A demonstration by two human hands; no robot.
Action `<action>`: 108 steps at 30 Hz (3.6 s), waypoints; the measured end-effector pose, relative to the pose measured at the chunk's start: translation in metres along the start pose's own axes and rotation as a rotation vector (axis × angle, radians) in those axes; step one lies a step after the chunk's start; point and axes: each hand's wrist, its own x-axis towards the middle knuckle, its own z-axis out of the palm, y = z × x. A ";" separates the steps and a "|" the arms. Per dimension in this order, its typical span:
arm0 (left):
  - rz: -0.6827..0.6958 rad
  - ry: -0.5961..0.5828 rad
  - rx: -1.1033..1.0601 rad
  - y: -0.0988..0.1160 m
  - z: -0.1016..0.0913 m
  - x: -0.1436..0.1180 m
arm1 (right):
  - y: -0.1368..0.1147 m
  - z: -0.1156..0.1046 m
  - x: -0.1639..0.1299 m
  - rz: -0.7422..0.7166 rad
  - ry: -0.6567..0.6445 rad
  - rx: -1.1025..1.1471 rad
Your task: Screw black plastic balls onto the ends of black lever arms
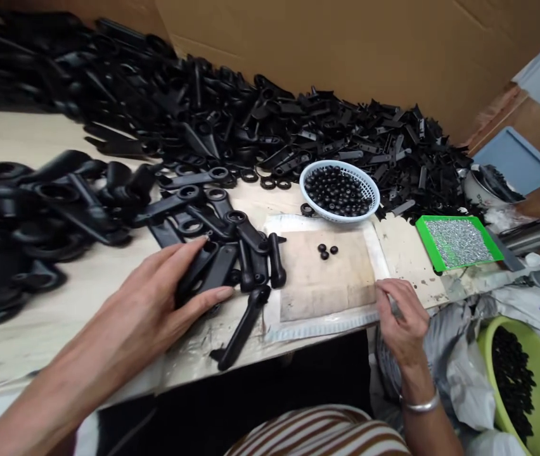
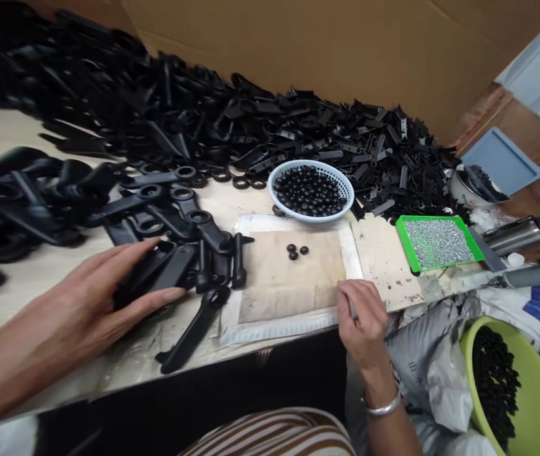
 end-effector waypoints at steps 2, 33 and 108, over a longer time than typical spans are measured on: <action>0.035 -0.018 -0.007 0.004 -0.002 -0.001 | 0.006 -0.004 0.001 0.041 0.018 -0.038; 0.492 0.115 -0.013 0.095 0.021 -0.046 | 0.011 0.061 0.068 -0.111 -0.689 -0.182; 0.728 -0.168 -0.018 0.153 0.028 -0.010 | 0.038 -0.037 -0.023 0.133 -0.381 -0.156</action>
